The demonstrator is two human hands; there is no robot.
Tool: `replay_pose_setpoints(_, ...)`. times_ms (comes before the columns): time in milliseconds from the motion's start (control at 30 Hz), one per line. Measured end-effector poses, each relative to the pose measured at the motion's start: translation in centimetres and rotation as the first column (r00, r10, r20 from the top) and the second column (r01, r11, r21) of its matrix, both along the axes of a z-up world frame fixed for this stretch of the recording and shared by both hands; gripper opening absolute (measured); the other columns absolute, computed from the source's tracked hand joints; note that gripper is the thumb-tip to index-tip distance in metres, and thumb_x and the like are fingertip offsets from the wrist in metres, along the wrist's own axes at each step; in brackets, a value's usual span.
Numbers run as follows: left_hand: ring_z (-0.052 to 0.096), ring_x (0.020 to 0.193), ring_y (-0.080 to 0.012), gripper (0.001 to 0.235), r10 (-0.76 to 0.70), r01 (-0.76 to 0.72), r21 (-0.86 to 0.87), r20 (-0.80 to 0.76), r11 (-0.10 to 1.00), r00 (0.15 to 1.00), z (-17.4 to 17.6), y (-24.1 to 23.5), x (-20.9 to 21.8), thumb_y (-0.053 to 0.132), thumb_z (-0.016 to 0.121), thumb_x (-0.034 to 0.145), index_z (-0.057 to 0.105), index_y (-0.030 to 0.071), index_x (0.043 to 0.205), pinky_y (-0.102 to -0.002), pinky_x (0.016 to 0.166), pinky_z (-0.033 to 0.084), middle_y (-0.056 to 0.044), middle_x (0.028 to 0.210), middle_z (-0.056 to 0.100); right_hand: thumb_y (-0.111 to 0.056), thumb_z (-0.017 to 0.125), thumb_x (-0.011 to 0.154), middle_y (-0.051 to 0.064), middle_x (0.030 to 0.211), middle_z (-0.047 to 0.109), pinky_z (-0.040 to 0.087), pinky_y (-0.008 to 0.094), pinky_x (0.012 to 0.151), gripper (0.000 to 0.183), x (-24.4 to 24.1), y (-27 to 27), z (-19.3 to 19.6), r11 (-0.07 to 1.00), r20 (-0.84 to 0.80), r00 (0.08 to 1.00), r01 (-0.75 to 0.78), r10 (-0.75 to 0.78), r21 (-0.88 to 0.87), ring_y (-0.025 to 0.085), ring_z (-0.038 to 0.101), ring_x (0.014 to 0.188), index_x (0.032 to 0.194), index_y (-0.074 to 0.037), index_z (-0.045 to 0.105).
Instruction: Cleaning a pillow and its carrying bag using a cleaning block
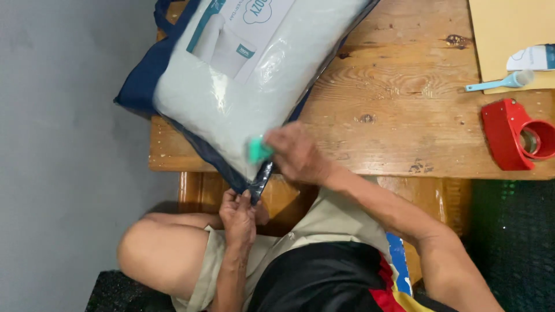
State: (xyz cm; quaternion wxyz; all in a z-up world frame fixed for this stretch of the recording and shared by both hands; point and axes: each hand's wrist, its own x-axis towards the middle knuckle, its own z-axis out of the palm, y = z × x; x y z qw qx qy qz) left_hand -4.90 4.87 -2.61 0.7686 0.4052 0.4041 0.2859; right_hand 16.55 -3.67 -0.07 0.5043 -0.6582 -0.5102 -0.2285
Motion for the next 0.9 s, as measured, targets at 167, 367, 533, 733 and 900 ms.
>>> replay_pose_setpoints(167,0.068,0.072,-0.0123,0.019,0.025,-0.018,0.106,-0.068,0.994,0.997,2.5,2.0,-1.2,0.002,0.065,0.096,0.057,0.009,0.112,-0.027,0.061,0.063,-0.004,0.086,0.067,-0.023,0.052,0.103,0.013,0.121,0.062,0.047,0.034,0.086,0.035,3.7,-1.3,2.6,0.968,0.136,0.965,-0.205,0.224,-0.142,0.026,0.061,0.091,0.135,-0.014,0.062)
replay_pose_setpoints(367,0.064,0.079,-0.0172,0.023,0.109,-0.108,0.117,0.0,0.987,0.994,4.0,4.3,-2.0,0.004,0.067,0.093,0.057,0.003,0.114,-0.029,0.059,0.053,-0.014,0.096,0.068,-0.018,0.069,0.097,0.014,0.123,0.06,0.047,0.042,0.091,0.053,16.2,-4.2,5.0,0.834,-0.209,0.808,0.543,-0.55,-0.097,0.027,0.056,0.104,0.14,-0.014,0.038)
replay_pose_setpoints(533,0.071,0.082,-0.0156,0.03,0.52,-0.461,-0.299,0.159,0.835,0.839,3.8,1.9,0.6,0.036,0.078,0.086,0.073,0.01,0.1,-0.027,0.08,0.058,-0.008,0.088,0.076,-0.019,0.076,0.095,0.014,0.115,0.068,0.061,0.034,0.071,0.058,13.6,-6.8,5.2,0.825,-0.516,0.704,0.566,-0.488,-0.009,0.022,0.068,0.088,0.136,-0.016,0.036)
replay_pose_setpoints(733,0.068,0.119,-0.0362,0.035,0.339,-0.181,-0.488,0.259,0.854,0.904,9.6,-3.8,10.7,0.024,0.083,0.086,0.066,0.001,0.107,-0.046,0.105,0.056,-0.023,0.121,0.068,-0.01,0.083,0.094,0.013,0.109,0.063,0.058,0.028,0.061,0.061,8.7,-7.9,3.0,0.869,-0.688,0.649,0.493,-0.326,0.053,0.021,0.064,0.086,0.14,-0.01,0.043)
replay_pose_setpoints(900,0.058,0.131,-0.0384,0.051,0.202,-0.006,-0.531,0.311,0.848,0.929,5.4,-2.9,19.0,0.024,0.086,0.087,0.063,-0.005,0.123,-0.047,0.111,0.049,-0.027,0.137,0.06,-0.011,0.083,0.094,0.012,0.112,0.063,0.054,0.026,0.073,0.057,8.3,-11.3,1.3,0.85,-0.651,0.666,0.523,-0.364,0.059,0.016,0.053,0.093,0.137,-0.007,0.046)
